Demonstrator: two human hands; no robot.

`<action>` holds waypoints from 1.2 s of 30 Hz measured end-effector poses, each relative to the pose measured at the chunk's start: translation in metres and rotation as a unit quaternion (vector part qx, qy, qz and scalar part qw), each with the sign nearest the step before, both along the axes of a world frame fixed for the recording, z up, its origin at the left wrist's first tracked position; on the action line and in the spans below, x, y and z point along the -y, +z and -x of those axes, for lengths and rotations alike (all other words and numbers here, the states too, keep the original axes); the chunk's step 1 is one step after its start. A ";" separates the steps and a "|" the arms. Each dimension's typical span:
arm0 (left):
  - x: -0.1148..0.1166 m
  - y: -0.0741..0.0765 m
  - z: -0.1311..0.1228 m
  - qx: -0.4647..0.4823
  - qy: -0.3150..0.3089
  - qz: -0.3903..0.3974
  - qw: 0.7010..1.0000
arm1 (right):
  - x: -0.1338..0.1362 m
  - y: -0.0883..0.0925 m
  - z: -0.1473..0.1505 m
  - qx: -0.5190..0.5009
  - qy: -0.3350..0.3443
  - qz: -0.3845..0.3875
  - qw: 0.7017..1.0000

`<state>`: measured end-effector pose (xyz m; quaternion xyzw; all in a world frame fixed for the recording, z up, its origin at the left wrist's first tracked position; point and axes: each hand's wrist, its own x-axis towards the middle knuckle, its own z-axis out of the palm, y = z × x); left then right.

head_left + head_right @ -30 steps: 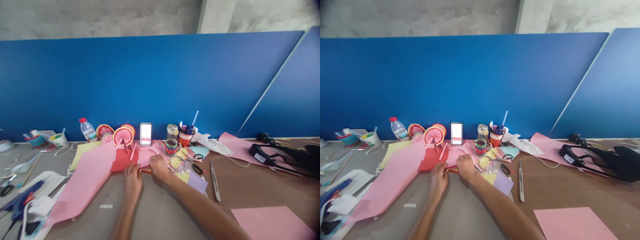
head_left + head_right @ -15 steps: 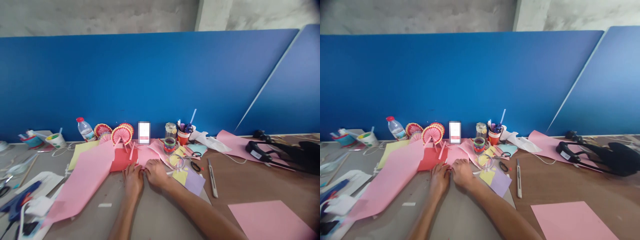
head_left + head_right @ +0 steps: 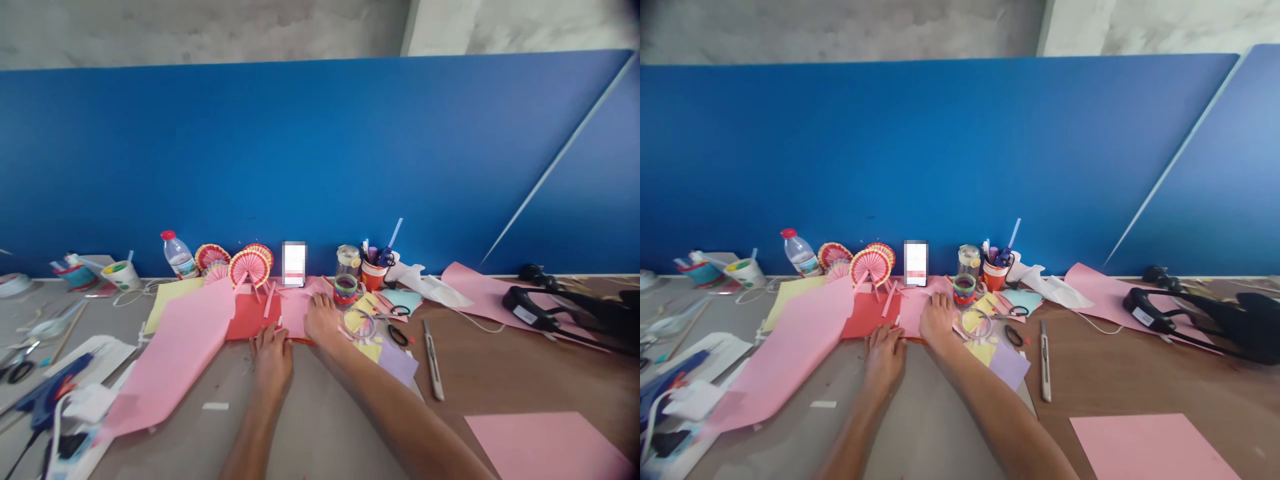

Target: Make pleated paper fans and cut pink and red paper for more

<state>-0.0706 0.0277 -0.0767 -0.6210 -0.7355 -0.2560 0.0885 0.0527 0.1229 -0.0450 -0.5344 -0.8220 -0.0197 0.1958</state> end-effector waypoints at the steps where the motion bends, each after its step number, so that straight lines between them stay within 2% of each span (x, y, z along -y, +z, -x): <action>1: 0.000 0.001 0.000 0.001 0.001 0.003 1.000 | 0.002 -0.001 0.001 -0.002 -0.002 -0.003 1.000; 8: 0.001 0.003 -0.002 0.012 0.011 0.023 1.000 | 0.015 -0.010 0.009 -0.023 0.011 -0.051 0.998; 13: 0.000 0.000 -0.002 0.012 0.012 0.016 1.000 | 0.017 -0.016 0.007 -0.031 0.028 -0.031 0.999; 18: 0.003 0.005 -0.004 0.024 0.009 0.019 0.999 | 0.024 -0.006 0.004 -0.058 0.064 -0.023 0.996; 22: 0.005 0.006 -0.007 0.077 0.007 0.005 0.997 | 0.028 0.009 0.012 -0.142 0.122 -0.040 0.982; 24: 0.003 0.004 -0.007 0.143 0.005 -0.051 0.988 | 0.028 0.015 0.021 -0.214 0.165 0.018 0.963; 27: -0.003 0.000 0.001 0.243 0.009 -0.158 0.957 | 0.025 0.021 0.041 -0.304 0.205 0.133 0.921; 30: -0.008 -0.002 0.014 0.286 0.061 -0.228 0.929 | 0.022 0.024 0.065 -0.330 0.223 0.194 0.897; 34: -0.004 0.003 0.027 0.313 0.158 -0.314 0.882 | 0.014 0.023 0.103 -0.375 0.195 0.293 0.858; 36: 0.000 0.008 0.025 0.308 0.164 -0.341 0.873 | 0.007 0.023 0.121 -0.396 0.171 0.354 0.830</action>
